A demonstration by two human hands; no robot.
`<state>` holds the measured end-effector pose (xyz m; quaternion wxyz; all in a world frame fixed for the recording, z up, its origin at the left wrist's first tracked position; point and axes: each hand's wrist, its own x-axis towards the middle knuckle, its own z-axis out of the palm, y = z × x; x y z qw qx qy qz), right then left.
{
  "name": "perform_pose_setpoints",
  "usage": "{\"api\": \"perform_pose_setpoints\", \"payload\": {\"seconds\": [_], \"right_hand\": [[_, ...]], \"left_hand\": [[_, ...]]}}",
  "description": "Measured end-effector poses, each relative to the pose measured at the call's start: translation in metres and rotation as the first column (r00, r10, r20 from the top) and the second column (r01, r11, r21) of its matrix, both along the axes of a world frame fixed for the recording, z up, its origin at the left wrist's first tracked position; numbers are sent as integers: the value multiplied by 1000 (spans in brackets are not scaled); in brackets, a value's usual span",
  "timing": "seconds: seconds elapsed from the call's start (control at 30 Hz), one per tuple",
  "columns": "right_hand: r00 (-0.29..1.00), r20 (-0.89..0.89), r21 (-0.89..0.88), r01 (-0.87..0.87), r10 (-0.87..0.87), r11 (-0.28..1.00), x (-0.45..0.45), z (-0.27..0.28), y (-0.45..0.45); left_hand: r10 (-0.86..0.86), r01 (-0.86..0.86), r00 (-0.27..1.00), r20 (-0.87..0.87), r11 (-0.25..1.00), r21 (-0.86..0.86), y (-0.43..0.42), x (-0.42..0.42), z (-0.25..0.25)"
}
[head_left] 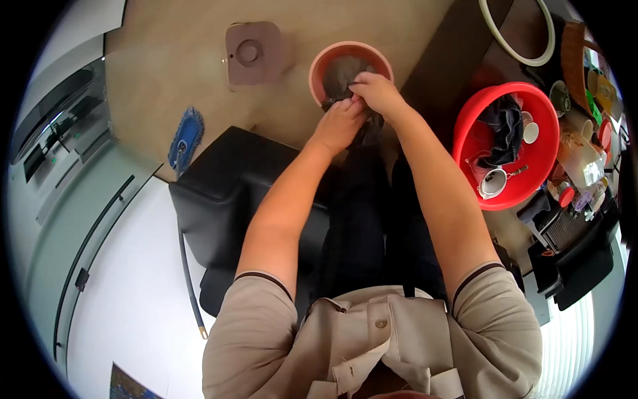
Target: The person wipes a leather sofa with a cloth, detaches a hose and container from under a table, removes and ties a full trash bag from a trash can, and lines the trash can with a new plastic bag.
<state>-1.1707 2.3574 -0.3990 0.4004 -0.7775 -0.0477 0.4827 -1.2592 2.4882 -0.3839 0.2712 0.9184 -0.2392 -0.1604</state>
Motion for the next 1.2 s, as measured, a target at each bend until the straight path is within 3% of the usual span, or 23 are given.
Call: {"api": "perform_pose_setpoints", "payload": {"seconds": [0.03, 0.07, 0.13, 0.2, 0.23, 0.27, 0.33, 0.4, 0.43, 0.47, 0.57, 0.63, 0.73, 0.8, 0.83, 0.87, 0.93, 0.97, 1.0, 1.07, 1.13, 1.17, 1.2], "right_hand": [[922, -206, 126, 358, -329, 925, -14, -4, -9], [700, -432, 166, 682, -569, 712, -26, -3, -16], [553, -489, 46, 789, -674, 613, -37, 14, -24], [453, -524, -40, 833, -721, 552, -50, 21, -22], [443, -519, 27, 863, -731, 504, -59, 25, -16], [432, -515, 91, 886, -740, 454, -64, 29, -10], [686, -296, 192, 724, -665, 662, -85, 17, -2], [638, -308, 277, 770, -706, 575, -97, 21, 6], [749, 0, 271, 638, -663, 721, -101, 22, 6], [757, 115, 196, 617, -643, 762, -95, 38, 7], [776, 139, 112, 605, -615, 788, -87, 40, 3], [703, 228, 162, 654, -673, 739, -81, 32, 0], [683, 297, 48, 687, -667, 725, -73, 14, -2], [713, 253, 24, 671, -654, 741, -72, 17, 0], [744, 210, 2, 649, -634, 761, -70, 19, 0], [742, 209, 2, 651, -637, 759, -68, 27, -1], [685, 390, 266, 556, -615, 788, -66, 52, -5], [737, 374, 261, 499, -563, 826, -69, 62, -5], [730, 566, 218, 315, -383, 924, -75, 72, -3], [648, 624, 265, 351, -437, 898, -81, 60, 2], [578, 743, 198, 291, -337, 936, -77, 64, 4], [575, 732, 248, 275, -366, 929, -79, 73, 19], [554, 748, 222, 308, -365, 925, -77, 82, 5]], "left_hand": [[0, 0, 1000, 6, 1000, -14, 2, 1, -2], [47, -37, 997, 68, 988, -150, 3, -2, -6], [103, -63, 987, 126, 955, -290, -3, -1, -5], [674, -634, 737, -37, 671, -384, -10, 1, 6], [720, -743, 661, -214, 588, -319, -6, -1, -7], [707, -785, 608, -361, 468, -405, -10, -1, -8], [563, -897, 436, -702, 212, -388, -14, -20, -41], [290, -986, 119, -950, -82, -148, -13, -13, -21], [340, -991, 97, -936, -58, -124, -11, -15, -26], [336, -991, 100, -937, -50, -124, -15, -12, -22], [430, -986, -98, -898, -167, 27, -27, -15, -5], [392, -994, -59, -918, -111, 17, -21, -17, 4], [352, -1000, -7, -936, -25, -2, -14, -26, 6], [16, -967, -65, -998, -247, 59, -6, -24, 7], [-28, -973, -54, -998, -221, 59, 2, -29, -5], [-27, -974, -55, -998, -219, 60, 3, -29, -5], [-27, -956, -51, -998, -289, 56, 2, -24, -3], [10, -957, -76, -997, -283, 70, -3, -19, 9], [-5, -960, -77, -997, -269, 75, -9, -21, 8], [-3, -929, -133, -991, -349, 125, -8, -25, 4], [-7, -946, -155, -988, -287, 150, -13, -18, 21], [65, -929, -197, -978, -330, 165, -12, -25, 7], [291, -985, -138, -947, -141, 100, -9, -28, 21]]}}
